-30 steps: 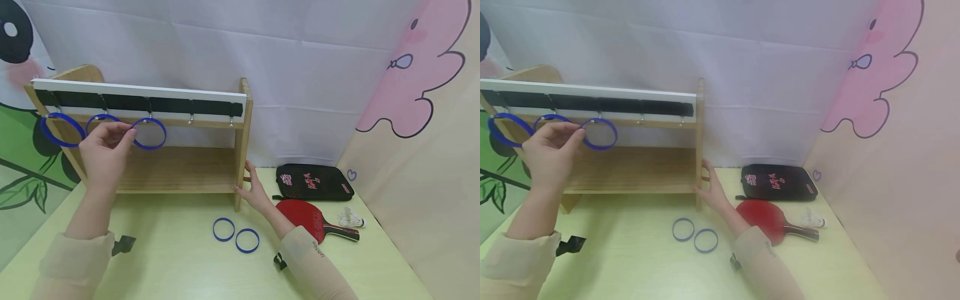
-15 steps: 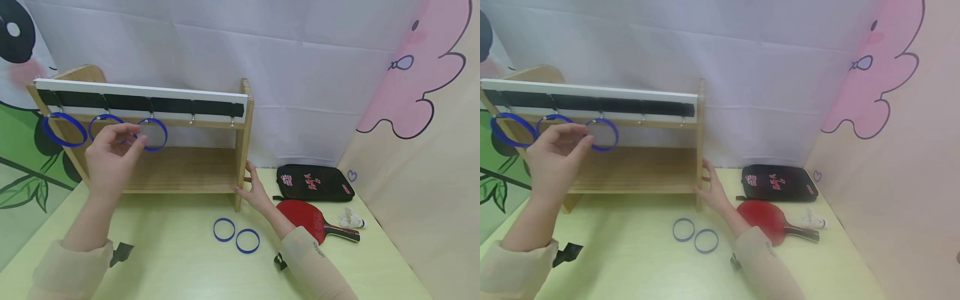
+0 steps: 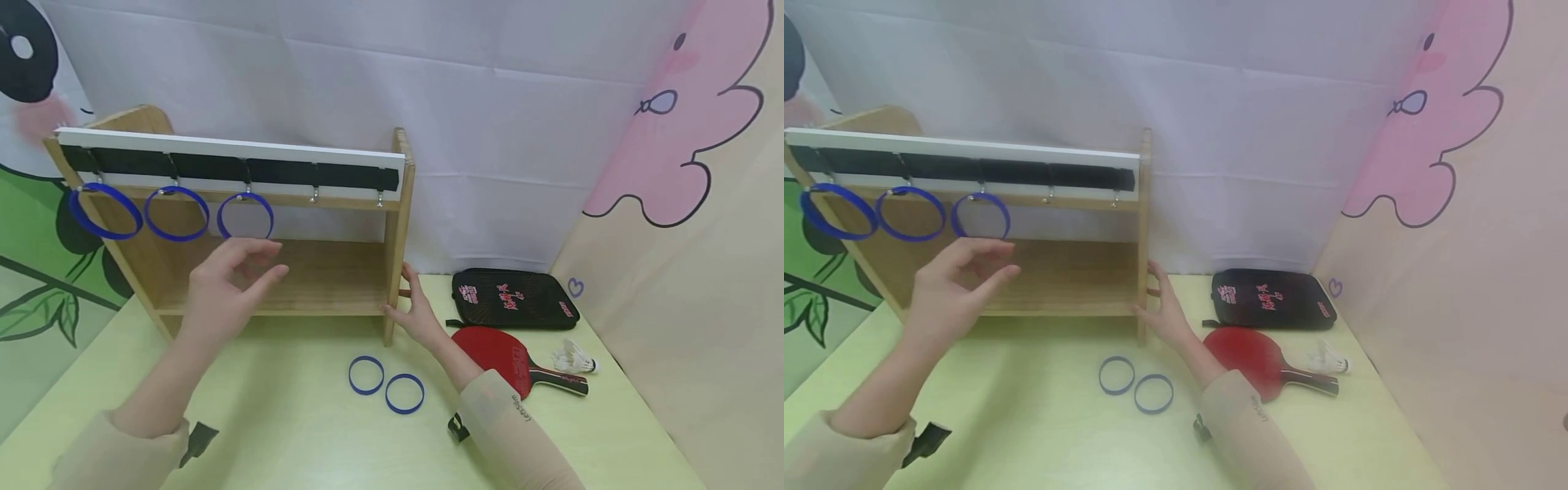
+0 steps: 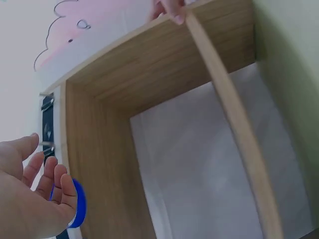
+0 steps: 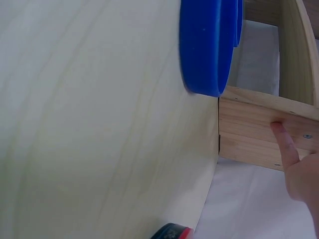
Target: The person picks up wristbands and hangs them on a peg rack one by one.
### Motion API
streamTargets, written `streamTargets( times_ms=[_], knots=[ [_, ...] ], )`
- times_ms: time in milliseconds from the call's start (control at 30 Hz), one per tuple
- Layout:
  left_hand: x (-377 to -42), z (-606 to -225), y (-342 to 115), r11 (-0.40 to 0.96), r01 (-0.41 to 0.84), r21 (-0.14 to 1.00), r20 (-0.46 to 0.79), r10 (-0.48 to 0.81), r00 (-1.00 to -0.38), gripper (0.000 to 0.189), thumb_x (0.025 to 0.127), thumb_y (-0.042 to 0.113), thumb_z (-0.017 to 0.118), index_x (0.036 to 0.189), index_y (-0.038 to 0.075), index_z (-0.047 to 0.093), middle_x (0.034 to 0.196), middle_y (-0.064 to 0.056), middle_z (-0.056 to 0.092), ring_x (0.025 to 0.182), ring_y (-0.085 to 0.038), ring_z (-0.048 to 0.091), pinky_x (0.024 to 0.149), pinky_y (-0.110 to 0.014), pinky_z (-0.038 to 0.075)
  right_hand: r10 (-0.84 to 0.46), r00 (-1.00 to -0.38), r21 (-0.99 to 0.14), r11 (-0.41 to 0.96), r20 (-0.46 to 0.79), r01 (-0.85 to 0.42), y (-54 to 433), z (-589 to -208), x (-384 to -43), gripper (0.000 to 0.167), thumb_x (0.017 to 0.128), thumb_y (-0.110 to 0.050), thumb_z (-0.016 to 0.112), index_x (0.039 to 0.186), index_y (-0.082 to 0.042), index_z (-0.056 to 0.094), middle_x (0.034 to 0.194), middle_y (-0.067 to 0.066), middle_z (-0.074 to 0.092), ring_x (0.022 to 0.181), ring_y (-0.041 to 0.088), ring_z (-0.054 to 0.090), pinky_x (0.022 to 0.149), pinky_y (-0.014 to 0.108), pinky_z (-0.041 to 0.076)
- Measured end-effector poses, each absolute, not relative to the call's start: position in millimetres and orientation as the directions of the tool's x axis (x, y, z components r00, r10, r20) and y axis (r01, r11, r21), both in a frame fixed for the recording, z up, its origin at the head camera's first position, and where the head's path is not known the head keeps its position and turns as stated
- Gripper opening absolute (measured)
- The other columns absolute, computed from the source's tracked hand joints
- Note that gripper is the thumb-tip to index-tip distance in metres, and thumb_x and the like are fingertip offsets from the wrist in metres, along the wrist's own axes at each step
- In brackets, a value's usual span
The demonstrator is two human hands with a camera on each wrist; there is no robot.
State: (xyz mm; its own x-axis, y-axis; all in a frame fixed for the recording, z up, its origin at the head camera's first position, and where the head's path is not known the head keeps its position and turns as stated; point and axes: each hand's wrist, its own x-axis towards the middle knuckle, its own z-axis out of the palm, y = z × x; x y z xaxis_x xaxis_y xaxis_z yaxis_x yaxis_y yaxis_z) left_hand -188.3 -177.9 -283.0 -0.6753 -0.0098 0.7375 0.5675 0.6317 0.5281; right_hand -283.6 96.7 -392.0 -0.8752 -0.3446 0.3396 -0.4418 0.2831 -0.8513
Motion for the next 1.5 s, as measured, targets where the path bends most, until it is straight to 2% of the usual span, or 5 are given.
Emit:
streamTargets(
  times_ms=[333, 500, 767, 1033, 1500],
  knots=[
    [-197, -333, -164, 0.648, 0.567, 0.508, 0.606, 0.199, -0.77, 0.034, 0.079, 0.012, 0.076, 0.111, 0.011, 0.065, 0.105, -0.001, 0.066, 0.09, -0.008, 0.053, 0.069, -0.02, 0.045, -0.331, -0.882, -0.844, 0.311, 0.335, -0.437, 98, -391, -283, 0.086, 0.086, -0.004, 0.066, 0.15, -0.011, 0.01, 0.152, 0.02, 0.021, 0.119, 0.042, 0.048, 0.091, 0.053, 0.048],
    [-205, -359, -161, 0.645, 0.552, 0.529, 0.48, 0.31, -0.821, 0.039, 0.078, 0.019, 0.077, 0.115, 0.013, 0.064, 0.111, 0.0, 0.064, 0.097, -0.018, 0.057, 0.076, -0.037, 0.049, -0.333, -0.878, -0.842, 0.306, 0.343, -0.445, 98, -392, -284, 0.086, 0.086, -0.004, 0.066, 0.15, -0.011, 0.01, 0.152, 0.02, 0.021, 0.119, 0.042, 0.048, 0.09, 0.053, 0.049],
    [-216, -390, -159, 0.626, 0.508, 0.592, 0.265, 0.444, -0.856, 0.044, 0.081, 0.027, 0.074, 0.122, 0.015, 0.061, 0.116, -0.004, 0.062, 0.104, -0.024, 0.057, 0.085, -0.045, 0.05, -0.34, -0.873, -0.847, 0.285, 0.348, -0.449, 98, -394, -285, 0.086, 0.085, -0.003, 0.067, 0.15, -0.012, 0.011, 0.152, 0.021, 0.02, 0.12, 0.043, 0.047, 0.09, 0.057, 0.047],
    [-228, -419, -155, 0.612, 0.541, 0.578, 0.164, 0.562, -0.811, 0.038, 0.083, 0.025, 0.072, 0.116, 0.01, 0.063, 0.105, -0.006, 0.065, 0.097, -0.023, 0.059, 0.084, -0.044, 0.051, -0.339, -0.867, -0.836, 0.29, 0.366, -0.466, 96, -393, -284, 0.084, 0.085, -0.002, 0.066, 0.149, -0.008, 0.012, 0.15, 0.024, 0.022, 0.117, 0.044, 0.048, 0.091, 0.056, 0.047],
    [-242, -451, -147, 0.58, 0.598, 0.554, 0.039, 0.699, -0.714, 0.037, 0.079, 0.026, 0.075, 0.113, 0.015, 0.066, 0.102, 0.005, 0.064, 0.095, -0.011, 0.056, 0.087, -0.034, 0.048, -0.303, -0.874, -0.829, 0.307, 0.381, -0.467, 98, -426, -310, 0.09, 0.084, -0.01, 0.07, 0.15, -0.027, 0.011, 0.153, 0.011, 0.024, 0.116, 0.036, 0.051, 0.088, 0.053, 0.049]
  ],
)
